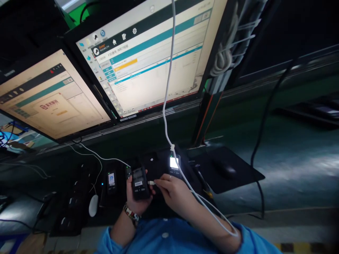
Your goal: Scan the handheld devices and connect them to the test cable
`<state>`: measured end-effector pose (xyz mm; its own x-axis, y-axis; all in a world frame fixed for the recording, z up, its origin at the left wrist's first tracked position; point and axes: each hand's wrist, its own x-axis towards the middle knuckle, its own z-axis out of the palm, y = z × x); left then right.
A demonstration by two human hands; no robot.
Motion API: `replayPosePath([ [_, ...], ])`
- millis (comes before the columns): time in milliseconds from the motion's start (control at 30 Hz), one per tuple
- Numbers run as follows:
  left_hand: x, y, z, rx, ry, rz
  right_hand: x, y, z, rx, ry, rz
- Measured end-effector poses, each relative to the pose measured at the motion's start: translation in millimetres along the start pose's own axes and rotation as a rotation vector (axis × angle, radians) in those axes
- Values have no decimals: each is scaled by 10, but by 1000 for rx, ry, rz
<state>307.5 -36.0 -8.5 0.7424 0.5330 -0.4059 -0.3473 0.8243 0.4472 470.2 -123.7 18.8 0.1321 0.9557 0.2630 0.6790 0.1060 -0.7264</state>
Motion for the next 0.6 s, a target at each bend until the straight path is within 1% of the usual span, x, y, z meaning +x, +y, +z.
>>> replayPosePath([
  [133, 17, -26, -31, 25, -37, -16, 15, -49, -45, -39, -32, -16],
  [333, 44, -85, -52, 103, -76, 48, 55, -104, -154, -10, -127, -28],
  [467, 75, -126, -70, 158, 10, 85, 68, 1, -137, 34, -193, -51],
  [600, 202, -147, -61, 242, 65, 28, 83, 209, -77, 72, -226, -70],
])
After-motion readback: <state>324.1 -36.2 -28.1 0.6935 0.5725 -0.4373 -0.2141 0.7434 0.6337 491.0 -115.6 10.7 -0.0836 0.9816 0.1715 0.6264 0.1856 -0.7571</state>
